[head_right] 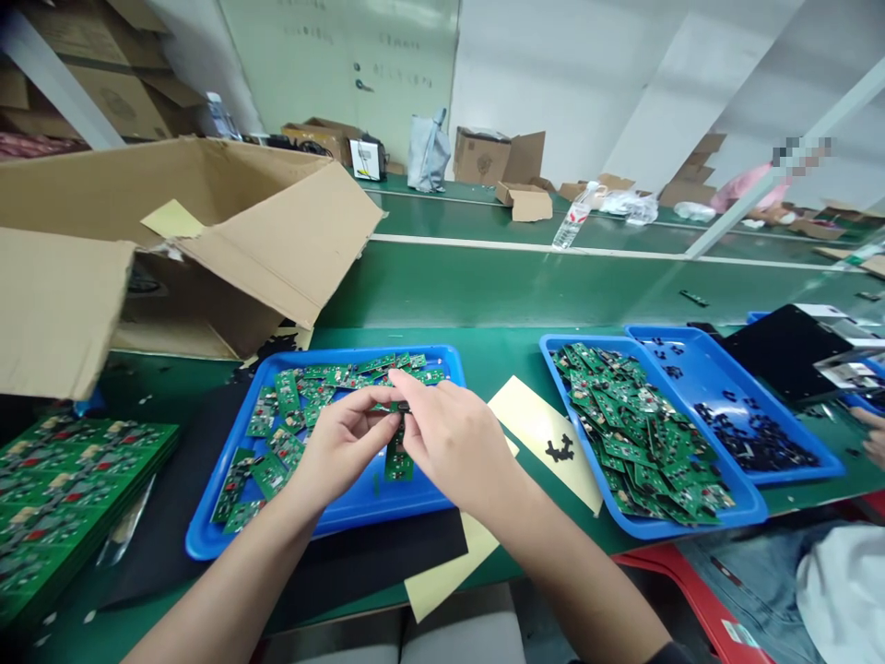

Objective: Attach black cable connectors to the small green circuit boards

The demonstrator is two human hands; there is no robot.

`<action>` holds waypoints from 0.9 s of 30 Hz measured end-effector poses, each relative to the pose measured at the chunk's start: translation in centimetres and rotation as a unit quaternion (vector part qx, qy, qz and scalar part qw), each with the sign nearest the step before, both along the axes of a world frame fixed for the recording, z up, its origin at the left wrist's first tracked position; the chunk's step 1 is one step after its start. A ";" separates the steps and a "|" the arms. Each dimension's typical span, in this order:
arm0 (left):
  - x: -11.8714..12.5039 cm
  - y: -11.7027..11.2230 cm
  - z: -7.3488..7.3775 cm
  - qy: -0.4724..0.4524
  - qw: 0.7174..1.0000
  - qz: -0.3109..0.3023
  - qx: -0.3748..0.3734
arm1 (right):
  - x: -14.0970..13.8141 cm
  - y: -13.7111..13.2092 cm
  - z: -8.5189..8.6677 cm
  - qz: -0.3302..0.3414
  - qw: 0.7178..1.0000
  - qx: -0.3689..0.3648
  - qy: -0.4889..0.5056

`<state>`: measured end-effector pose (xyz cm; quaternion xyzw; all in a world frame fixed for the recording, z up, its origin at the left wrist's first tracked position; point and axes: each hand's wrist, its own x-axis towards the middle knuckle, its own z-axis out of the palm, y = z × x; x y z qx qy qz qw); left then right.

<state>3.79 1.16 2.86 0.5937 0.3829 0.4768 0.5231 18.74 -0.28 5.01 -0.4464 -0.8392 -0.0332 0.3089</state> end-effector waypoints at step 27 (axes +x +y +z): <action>-0.6 0.4 -0.8 0.191 0.937 0.088 0.280 | 0.6 0.4 -0.8 -0.058 0.998 -0.031 -0.015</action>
